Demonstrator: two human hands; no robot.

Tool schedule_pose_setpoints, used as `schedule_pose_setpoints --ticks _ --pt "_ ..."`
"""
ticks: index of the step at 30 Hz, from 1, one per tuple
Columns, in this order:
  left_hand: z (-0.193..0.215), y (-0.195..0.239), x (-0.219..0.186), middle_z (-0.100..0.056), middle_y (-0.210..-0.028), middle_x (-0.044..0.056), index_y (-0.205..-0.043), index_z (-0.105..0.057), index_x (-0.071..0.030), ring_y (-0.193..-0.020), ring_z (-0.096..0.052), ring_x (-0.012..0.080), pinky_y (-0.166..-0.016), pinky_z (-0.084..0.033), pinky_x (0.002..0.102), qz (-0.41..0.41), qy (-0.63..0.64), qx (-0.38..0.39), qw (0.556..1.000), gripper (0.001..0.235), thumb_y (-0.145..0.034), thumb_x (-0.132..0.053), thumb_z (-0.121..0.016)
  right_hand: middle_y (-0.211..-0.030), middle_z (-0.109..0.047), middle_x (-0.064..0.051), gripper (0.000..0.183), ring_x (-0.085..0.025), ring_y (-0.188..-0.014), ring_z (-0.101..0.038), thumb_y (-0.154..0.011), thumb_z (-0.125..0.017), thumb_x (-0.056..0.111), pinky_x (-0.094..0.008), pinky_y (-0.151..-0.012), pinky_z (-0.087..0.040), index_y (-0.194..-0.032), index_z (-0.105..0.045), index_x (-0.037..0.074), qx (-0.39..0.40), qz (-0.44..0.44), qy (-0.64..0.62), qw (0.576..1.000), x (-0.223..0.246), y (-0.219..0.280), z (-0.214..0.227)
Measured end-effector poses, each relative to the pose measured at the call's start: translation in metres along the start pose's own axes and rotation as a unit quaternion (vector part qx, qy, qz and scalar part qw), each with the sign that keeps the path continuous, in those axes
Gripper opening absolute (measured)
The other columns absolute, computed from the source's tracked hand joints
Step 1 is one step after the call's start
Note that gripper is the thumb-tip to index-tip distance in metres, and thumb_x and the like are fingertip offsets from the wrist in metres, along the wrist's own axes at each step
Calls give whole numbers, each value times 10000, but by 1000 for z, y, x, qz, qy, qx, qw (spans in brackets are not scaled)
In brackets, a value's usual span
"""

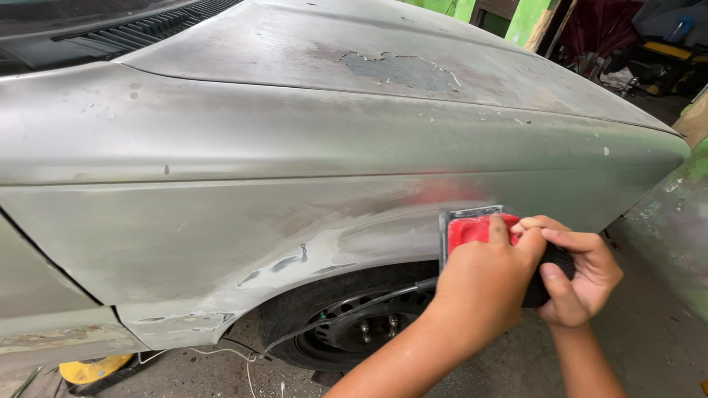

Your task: The person uses a red electric sander to smooth the surface of a silver car's front fender. They move the tool back and forth over the area above the wheel well, focusing on removing paint and smoothing the metal.

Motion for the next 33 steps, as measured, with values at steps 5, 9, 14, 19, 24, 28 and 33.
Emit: schedule_pose_setpoints --ticks 5,9,14,19,24,28,33 --pt "46 32 30 -519 -1431 415 -1327 -472 -85 -734 -695 535 -460 -538 563 -4 18 24 1000 726 -670 -143 -775 -1134 -666 -323 334 -385 -1054 -709 -903 -612 262 -504 -1077 -577 -1116 -575 6 30 13 -5 999 25 3 -55" --pt "82 71 64 -450 -1539 327 -1335 -490 -137 -720 -679 580 -504 -550 634 30 27 54 998 701 -690 -201 -758 -1119 -717 -254 305 -338 -1070 -737 -914 -639 277 -455 -1047 -582 -1121 -627 53 104 45 5 994 52 4 -110" --pt "104 131 107 -431 -1620 101 -1329 -524 -187 -491 -692 456 -436 -546 545 86 -3 30 996 663 -693 -264 -695 -1109 -723 -234 280 -363 -1002 -761 -889 -623 245 -469 -965 -607 -1086 -641 48 163 107 -2 981 83 9 -176" --pt "102 140 116 -495 -1580 9 -1327 -555 -156 -353 -592 359 -357 -507 428 92 -49 -22 994 756 -576 -179 -639 -1121 -701 -235 289 -358 -916 -736 -858 -615 149 -451 -857 -632 -1135 -599 69 182 129 -44 974 84 10 -183" --pt "85 100 86 -437 -1614 101 -1394 -502 -187 -482 -699 468 -441 -554 564 90 -34 42 994 705 -728 -334 -684 -1125 -724 -245 281 -370 -1003 -768 -914 -614 257 -480 -986 -603 -1105 -645 52 153 88 -9 984 73 -4 -139" --pt "66 53 48 -475 -1540 278 -1280 -520 -138 -625 -681 546 -415 -530 589 38 2 32 999 657 -681 -239 -770 -1136 -734 -236 296 -320 -1088 -746 -902 -625 258 -446 -1059 -588 -1094 -665 36 106 28 3 994 45 0 -87" --pt "14 7 11 -545 -1386 423 -1352 -490 -47 -726 -715 485 -489 -544 530 -32 -42 59 997 752 -680 -201 -789 -1174 -626 -388 371 -433 -1081 -686 -927 -589 249 -517 -1076 -577 -1132 -530 -55 -40 0 -14 999 13 11 -27"
Point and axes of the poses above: each hand's wrist, its own y-axis away from the middle knuckle, its own z-axis out of the back of the hand, x = y × z, the point moved 4 cm from there along -y, towards the middle knuckle
